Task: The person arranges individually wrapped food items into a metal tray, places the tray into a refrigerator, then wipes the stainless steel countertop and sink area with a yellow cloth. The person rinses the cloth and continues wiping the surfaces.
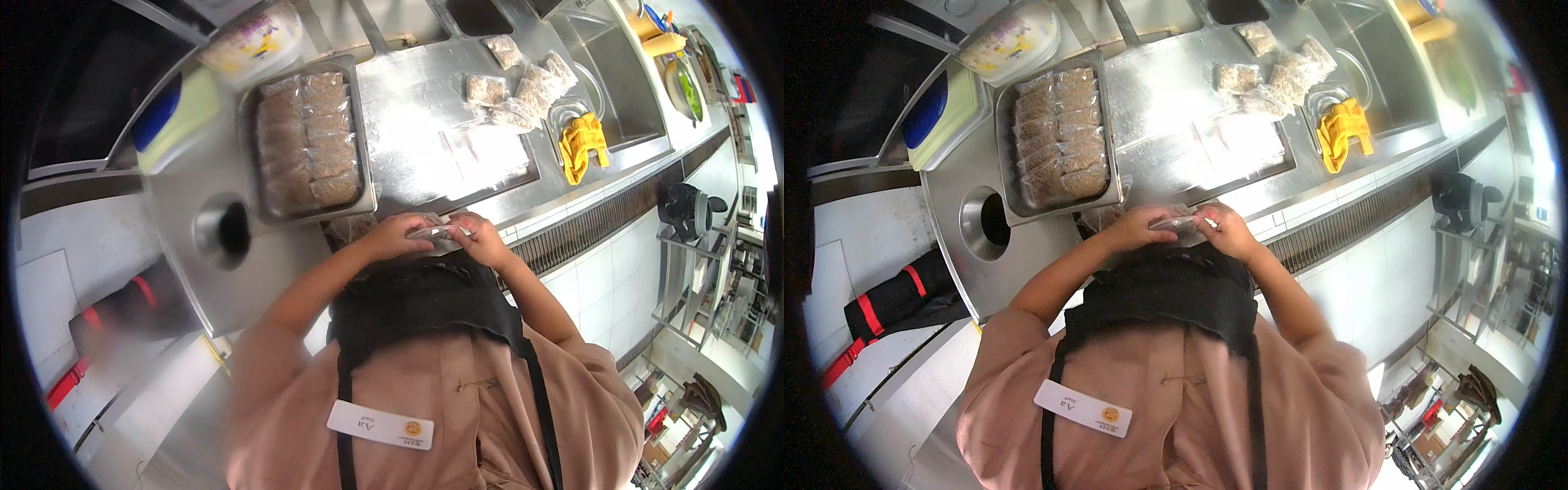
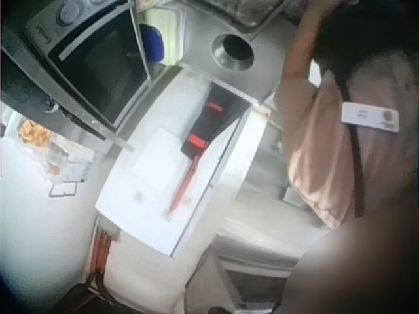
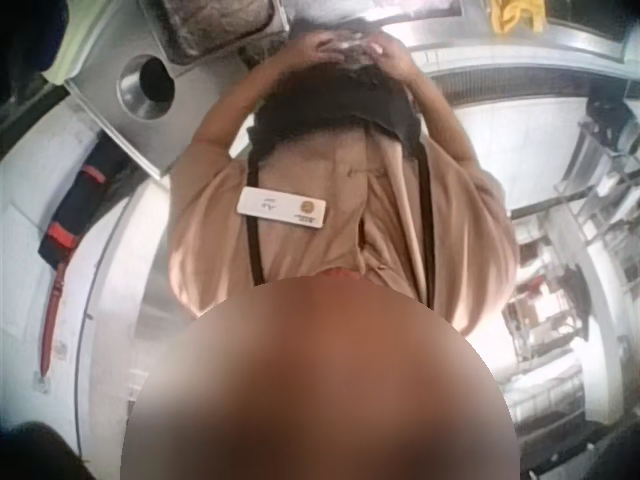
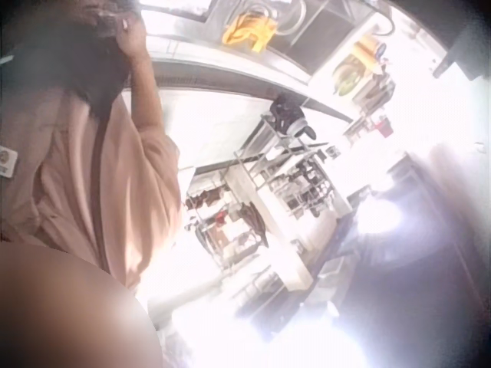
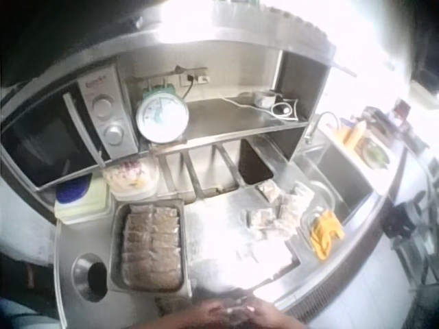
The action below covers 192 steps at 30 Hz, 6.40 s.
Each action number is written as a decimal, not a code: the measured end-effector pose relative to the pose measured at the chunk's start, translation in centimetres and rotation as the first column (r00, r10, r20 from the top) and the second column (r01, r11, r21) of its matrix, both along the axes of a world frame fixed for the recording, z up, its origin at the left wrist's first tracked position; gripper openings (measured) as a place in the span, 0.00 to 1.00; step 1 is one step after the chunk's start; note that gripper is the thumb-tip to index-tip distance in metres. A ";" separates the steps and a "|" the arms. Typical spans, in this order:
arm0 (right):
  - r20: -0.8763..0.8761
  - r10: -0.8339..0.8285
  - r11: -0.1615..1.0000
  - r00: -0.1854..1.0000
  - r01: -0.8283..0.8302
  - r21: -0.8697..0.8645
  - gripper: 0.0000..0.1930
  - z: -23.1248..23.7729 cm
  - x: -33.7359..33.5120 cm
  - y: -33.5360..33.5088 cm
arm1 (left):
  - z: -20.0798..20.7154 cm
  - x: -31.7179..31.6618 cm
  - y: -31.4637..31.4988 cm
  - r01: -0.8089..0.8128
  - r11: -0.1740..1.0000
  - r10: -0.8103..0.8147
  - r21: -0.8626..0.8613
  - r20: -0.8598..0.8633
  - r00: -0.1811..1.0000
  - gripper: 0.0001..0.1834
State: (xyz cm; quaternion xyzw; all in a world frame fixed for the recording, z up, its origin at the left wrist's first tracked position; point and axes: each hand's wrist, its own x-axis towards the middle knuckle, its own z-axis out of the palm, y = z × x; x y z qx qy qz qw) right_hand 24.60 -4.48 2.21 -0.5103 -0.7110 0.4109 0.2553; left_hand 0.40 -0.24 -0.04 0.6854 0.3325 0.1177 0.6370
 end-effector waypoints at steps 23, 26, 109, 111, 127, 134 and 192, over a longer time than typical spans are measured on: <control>-0.298 -0.139 0.801 0.944 -0.069 -0.594 0.13 1.7 -2.2 5.3 | 1.6 0.9 -1.1 -0.341 0.843 0.433 0.417 -0.147 0.890 0.25; -0.319 -0.164 0.869 0.934 -0.016 -0.495 0.10 4.2 -3.9 5.8 | 4.3 -0.1 -1.1 -0.458 0.889 0.458 -0.008 0.051 0.887 0.29; -0.132 0.029 0.927 0.991 -0.077 -0.368 0.24 4.5 -4.5 5.0 | 7.4 -1.7 3.3 0.048 0.953 0.020 0.299 -0.221 0.975 0.29; -0.323 0.054 0.919 0.945 -0.174 -0.355 0.24 4.9 -6.7 5.4 | 8.9 -4.7 4.2 0.034 0.993 -0.011 0.110 -0.203 0.979 0.25; 0.027 -0.005 0.919 1.000 0.015 -0.395 0.27 -0.5 -13.9 8.4 | 6.0 -20.8 7.7 -0.199 0.947 0.315 0.251 -0.612 0.726 0.29; 0.034 -0.042 0.932 0.999 0.052 -0.360 0.25 -0.4 -14.0 8.0 | 6.6 -22.2 6.7 0.281 0.800 0.150 0.529 -0.631 0.761 0.25; -0.283 -0.094 0.903 0.955 -0.038 -0.428 0.20 6.3 0.3 5.8 | 4.4 1.2 -0.9 -0.324 0.896 0.304 0.303 0.113 0.946 0.34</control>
